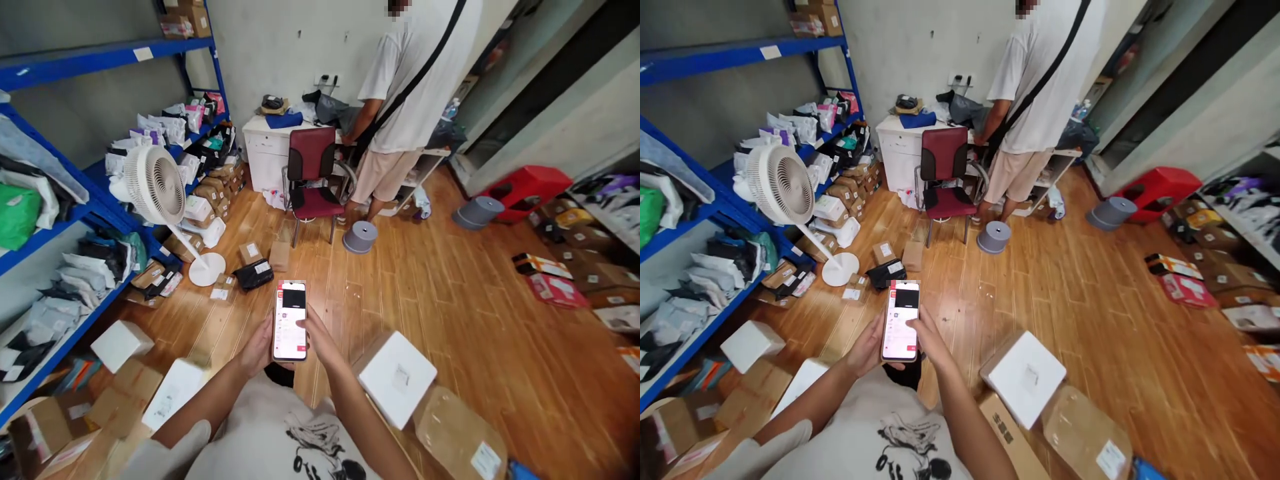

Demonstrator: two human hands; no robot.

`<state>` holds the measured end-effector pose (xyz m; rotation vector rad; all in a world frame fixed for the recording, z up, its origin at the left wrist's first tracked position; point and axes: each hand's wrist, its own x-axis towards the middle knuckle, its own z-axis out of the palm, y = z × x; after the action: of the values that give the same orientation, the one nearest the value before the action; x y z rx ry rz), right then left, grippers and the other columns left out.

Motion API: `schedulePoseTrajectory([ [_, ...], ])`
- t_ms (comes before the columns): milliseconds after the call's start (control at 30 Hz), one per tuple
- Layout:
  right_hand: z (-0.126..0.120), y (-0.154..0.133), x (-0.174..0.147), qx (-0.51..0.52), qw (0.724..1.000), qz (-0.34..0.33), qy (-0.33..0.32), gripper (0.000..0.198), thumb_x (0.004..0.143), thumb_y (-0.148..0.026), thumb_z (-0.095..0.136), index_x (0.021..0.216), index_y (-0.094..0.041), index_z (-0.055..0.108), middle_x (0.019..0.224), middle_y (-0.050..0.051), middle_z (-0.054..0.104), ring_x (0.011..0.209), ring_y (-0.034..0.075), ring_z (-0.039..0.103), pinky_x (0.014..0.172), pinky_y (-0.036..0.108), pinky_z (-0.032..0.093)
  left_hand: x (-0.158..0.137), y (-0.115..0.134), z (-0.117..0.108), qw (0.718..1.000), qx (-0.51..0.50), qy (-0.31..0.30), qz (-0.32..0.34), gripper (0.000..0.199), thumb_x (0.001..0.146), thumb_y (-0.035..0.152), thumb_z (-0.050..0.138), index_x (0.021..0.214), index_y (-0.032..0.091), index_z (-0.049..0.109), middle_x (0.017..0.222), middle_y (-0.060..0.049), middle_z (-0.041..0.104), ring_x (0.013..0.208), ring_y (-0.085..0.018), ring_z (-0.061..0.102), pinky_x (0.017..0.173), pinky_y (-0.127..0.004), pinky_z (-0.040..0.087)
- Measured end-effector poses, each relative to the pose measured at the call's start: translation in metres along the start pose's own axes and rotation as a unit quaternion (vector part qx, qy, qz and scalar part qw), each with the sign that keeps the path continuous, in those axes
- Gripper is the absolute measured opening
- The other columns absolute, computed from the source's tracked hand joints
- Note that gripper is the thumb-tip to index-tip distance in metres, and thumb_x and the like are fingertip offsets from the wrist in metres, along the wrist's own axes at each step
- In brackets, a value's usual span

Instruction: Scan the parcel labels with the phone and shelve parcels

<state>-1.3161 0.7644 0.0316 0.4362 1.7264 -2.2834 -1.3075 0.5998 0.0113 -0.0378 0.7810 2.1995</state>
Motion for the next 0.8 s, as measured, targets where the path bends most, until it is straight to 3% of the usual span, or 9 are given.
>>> schedulePoseTrajectory([
  [200, -0.016, -0.085, 0.118, -0.061, 0.997, -0.012, -0.049, 0.038, 0.053, -0.017, 0.068, 0.090, -0.024, 0.071, 0.083, -0.002, 0.074, 0.077, 0.020, 0.062, 0.067, 0.028, 0.048, 0.105, 0.080, 0.009, 0.998, -0.033, 0.009, 0.049, 0.064, 0.097, 0.060, 0.037, 0.153, 0.032, 0.032, 0.143, -0.015, 0.054, 0.108, -0.036, 0.066, 0.064, -0.042, 0.061],
  [300, -0.016, -0.117, 0.166, -0.087, 0.995, 0.003, -0.054, 0.019, 0.060, -0.030, 0.071, 0.077, -0.021, 0.069, 0.061, -0.003, 0.066, 0.054, 0.015, 0.053, 0.051, 0.025, 0.039, 0.140, 0.112, 0.021, 0.995, -0.055, 0.023, 0.079, 0.064, 0.098, 0.059, 0.035, 0.154, 0.030, 0.031, 0.141, -0.014, 0.057, 0.110, -0.035, 0.065, 0.069, -0.042, 0.060],
  [400, -0.017, -0.140, 0.207, -0.100, 0.993, 0.002, -0.056, 0.024, 0.069, -0.043, 0.066, 0.068, -0.020, 0.065, 0.052, -0.003, 0.058, 0.047, 0.014, 0.047, 0.047, 0.025, 0.034, 0.170, 0.134, 0.032, 0.991, -0.052, 0.050, 0.111, 0.064, 0.098, 0.058, 0.036, 0.155, 0.030, 0.029, 0.142, -0.013, 0.056, 0.112, -0.034, 0.064, 0.072, -0.041, 0.059],
  [600, -0.024, -0.176, 0.275, -0.145, 0.982, -0.003, -0.120, 0.027, 0.062, -0.039, 0.068, 0.081, -0.020, 0.067, 0.071, 0.000, 0.070, 0.063, 0.019, 0.059, 0.058, 0.028, 0.044, 0.232, 0.147, 0.047, 0.969, -0.077, 0.145, 0.186, 0.065, 0.096, 0.062, 0.036, 0.155, 0.035, 0.027, 0.146, -0.012, 0.051, 0.107, -0.033, 0.065, 0.063, -0.038, 0.059],
  [800, -0.042, -0.208, 0.325, -0.212, 0.950, 0.032, -0.228, 0.024, 0.058, -0.035, 0.073, 0.077, -0.021, 0.066, 0.074, 0.001, 0.071, 0.066, 0.019, 0.060, 0.062, 0.029, 0.046, 0.291, 0.136, 0.076, 0.914, -0.117, 0.235, 0.309, 0.071, 0.091, 0.066, 0.044, 0.154, 0.034, 0.030, 0.150, -0.012, 0.046, 0.107, -0.035, 0.064, 0.062, -0.041, 0.060],
])
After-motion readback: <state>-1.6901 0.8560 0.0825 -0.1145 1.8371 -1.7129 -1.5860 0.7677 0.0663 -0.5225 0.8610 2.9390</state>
